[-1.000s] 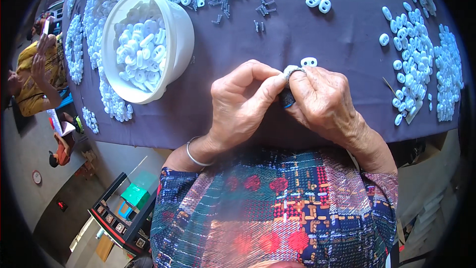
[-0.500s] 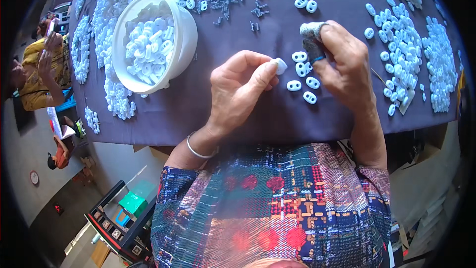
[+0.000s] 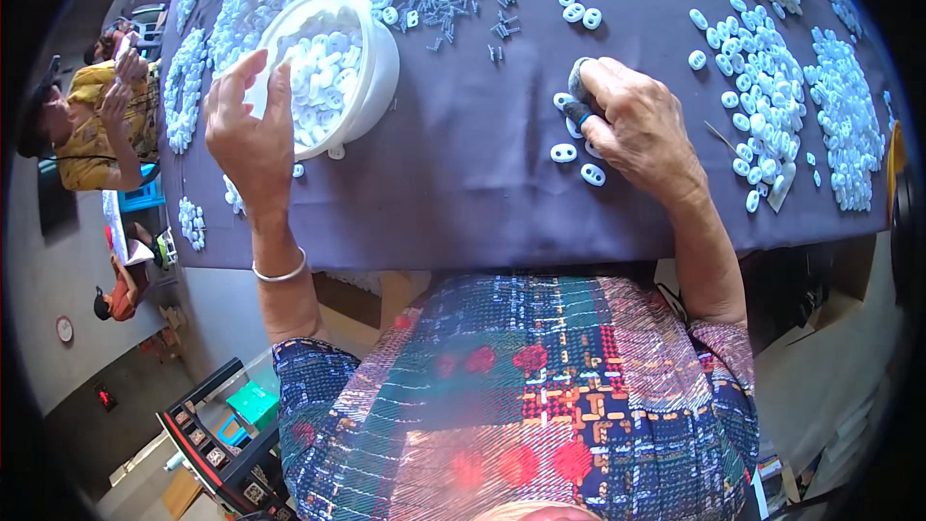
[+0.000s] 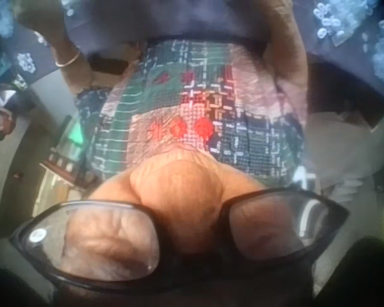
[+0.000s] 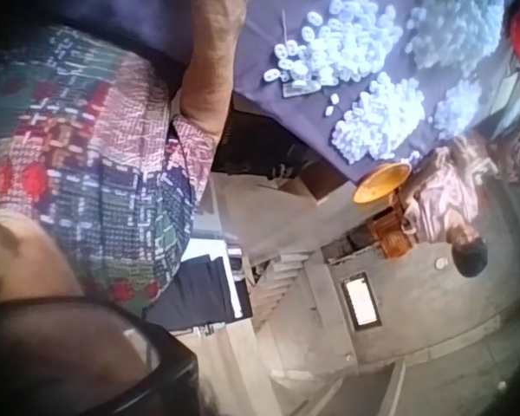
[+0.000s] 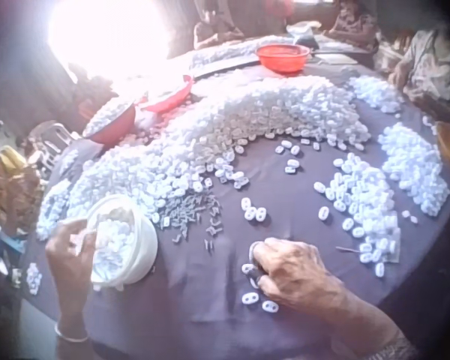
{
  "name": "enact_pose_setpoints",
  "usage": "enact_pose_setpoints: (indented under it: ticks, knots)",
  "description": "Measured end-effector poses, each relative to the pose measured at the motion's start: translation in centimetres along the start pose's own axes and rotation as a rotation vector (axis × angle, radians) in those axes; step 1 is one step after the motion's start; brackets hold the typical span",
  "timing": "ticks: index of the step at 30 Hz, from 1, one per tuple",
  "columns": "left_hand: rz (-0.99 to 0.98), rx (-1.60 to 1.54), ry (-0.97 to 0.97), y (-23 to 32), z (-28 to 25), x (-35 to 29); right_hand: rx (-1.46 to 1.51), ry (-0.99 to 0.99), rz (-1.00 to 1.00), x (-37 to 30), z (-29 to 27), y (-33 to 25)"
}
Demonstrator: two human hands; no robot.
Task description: The person assembles plastic cord locks by picking up small springs and plastic pieces from the table and fitting the springs into the plastic components by hand.
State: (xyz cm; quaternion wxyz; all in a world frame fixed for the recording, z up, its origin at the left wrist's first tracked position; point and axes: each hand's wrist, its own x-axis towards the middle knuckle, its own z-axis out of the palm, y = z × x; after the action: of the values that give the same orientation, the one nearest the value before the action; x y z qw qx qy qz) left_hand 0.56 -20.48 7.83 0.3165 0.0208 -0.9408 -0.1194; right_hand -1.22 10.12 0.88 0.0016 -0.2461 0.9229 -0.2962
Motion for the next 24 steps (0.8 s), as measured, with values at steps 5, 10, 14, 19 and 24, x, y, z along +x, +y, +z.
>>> enact_pose_setpoints:
  ticks: [5, 10, 14, 19, 24]
  knots:
    - [0.263, -0.277, -0.042, 5.9, 1.5, -3.2, 0.063, -0.029, 0.028, -0.1, -0.1, 0.1]
    - [0.225, -0.517, -0.423, 8.8, 5.7, -5.5, 0.046, -0.014, -0.062, -0.1, 0.1, 0.1]
    - [0.213, -0.538, -0.476, 9.9, 6.8, -5.5, 0.343, 0.147, -0.047, 0.6, -0.9, 1.2]
    - [0.263, -0.62, -0.539, 11.3, 7.0, -5.8, 0.244, 0.19, -0.055, 0.6, -1.4, 1.7]
    - [0.385, -0.44, -0.586, 12.9, 8.2, -4.9, 0.215, 0.149, -0.031, 0.4, -1.3, 1.9]
